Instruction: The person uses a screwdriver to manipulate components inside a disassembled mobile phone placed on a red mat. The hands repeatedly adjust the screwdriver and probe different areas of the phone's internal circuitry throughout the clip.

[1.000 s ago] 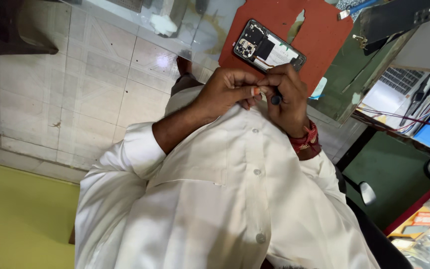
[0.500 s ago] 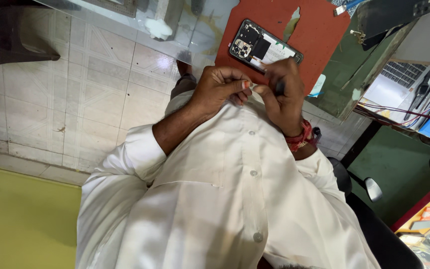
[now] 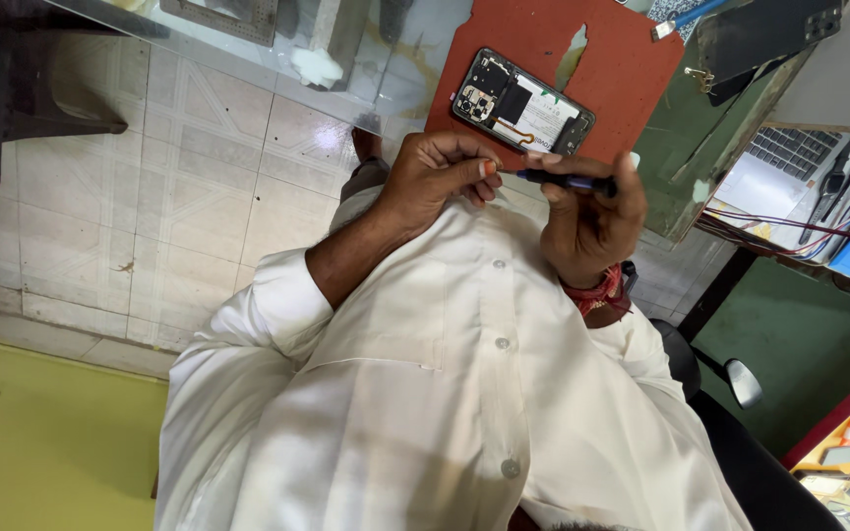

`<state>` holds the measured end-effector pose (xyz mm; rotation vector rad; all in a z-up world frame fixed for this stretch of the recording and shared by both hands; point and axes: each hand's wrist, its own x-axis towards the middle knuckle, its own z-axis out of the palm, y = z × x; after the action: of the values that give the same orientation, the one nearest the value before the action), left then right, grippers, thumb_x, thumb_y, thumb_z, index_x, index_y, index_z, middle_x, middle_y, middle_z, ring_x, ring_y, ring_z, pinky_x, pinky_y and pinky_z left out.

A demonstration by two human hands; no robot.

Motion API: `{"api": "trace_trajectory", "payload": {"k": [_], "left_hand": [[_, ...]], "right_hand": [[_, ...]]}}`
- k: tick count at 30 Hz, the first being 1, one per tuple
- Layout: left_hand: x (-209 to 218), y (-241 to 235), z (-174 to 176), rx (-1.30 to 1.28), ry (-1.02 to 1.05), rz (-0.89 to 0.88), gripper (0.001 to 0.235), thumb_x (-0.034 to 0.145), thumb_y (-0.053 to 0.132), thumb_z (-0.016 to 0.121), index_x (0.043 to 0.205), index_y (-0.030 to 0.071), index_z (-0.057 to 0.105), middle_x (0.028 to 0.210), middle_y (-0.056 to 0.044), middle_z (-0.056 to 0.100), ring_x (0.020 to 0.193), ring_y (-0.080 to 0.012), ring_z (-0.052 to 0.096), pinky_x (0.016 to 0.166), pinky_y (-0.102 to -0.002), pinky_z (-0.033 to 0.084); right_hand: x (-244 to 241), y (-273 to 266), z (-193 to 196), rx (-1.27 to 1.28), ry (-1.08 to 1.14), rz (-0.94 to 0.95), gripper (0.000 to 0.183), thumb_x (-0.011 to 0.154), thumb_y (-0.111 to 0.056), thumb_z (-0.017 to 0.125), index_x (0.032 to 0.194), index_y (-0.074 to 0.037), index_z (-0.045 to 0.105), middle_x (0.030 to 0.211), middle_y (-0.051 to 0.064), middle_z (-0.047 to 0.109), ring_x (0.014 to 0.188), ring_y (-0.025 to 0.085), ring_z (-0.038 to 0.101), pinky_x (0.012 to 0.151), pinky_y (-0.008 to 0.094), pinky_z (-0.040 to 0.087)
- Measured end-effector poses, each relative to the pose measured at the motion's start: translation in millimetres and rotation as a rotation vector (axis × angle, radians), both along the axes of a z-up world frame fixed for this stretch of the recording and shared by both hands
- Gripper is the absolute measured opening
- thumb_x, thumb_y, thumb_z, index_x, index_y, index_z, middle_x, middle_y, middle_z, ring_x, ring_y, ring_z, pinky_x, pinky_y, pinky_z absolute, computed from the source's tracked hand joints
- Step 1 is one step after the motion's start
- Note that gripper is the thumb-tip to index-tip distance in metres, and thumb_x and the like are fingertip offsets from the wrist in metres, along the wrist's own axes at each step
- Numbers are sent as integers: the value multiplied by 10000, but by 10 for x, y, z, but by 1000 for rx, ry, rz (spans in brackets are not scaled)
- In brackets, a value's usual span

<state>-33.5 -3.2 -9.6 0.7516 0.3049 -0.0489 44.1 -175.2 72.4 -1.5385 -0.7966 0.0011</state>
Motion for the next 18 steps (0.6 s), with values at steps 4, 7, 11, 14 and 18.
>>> {"api": "trace_trajectory", "payload": {"k": [4, 7, 11, 14, 18], "left_hand": [[-8, -1, 3, -16, 6, -7, 156, 1008, 106, 717, 1075, -35, 715, 913, -130, 763, 775, -169, 750, 681, -294, 625], [-18, -1, 8, 13, 14, -21, 152, 1010, 104, 710, 1074, -34, 714, 911, -131, 764, 770, -169, 752, 672, -292, 625], [-32, -1, 17, 24, 28, -31, 151, 1007, 101, 709, 1076, -34, 713, 910, -133, 764, 766, -168, 750, 665, -291, 625], [-51, -6, 13, -4, 24, -25, 145, 1007, 96, 711, 1072, -34, 711, 913, -137, 764, 765, -174, 751, 669, -292, 622], [-76, 1, -3, -63, 6, -30, 134, 1006, 87, 713, 1069, -31, 708, 923, -144, 764, 772, -182, 754, 679, -297, 624]], "right_hand": [[-7, -57, -71, 36, -15, -39, 609, 1119, 57, 567, 1613, -157, 282, 1193, 218, 665, 1064, 296, 751, 966, 445, 667], [-14, -64, -96, 16, -47, -20, 614, 1109, 50, 562, 1614, -164, 286, 1195, 226, 669, 1074, 310, 736, 983, 459, 651], [-38, -49, -115, 17, -38, -38, 621, 1096, 63, 565, 1610, -163, 298, 1180, 234, 668, 1063, 318, 735, 967, 457, 648], [-28, -60, -117, 20, -50, -20, 644, 1085, 73, 586, 1605, -180, 303, 1179, 237, 661, 1068, 322, 740, 948, 446, 656], [-15, -77, -106, 6, -81, -7, 728, 1029, 82, 647, 1600, -201, 294, 1150, 241, 656, 1009, 322, 747, 873, 423, 670]]}}
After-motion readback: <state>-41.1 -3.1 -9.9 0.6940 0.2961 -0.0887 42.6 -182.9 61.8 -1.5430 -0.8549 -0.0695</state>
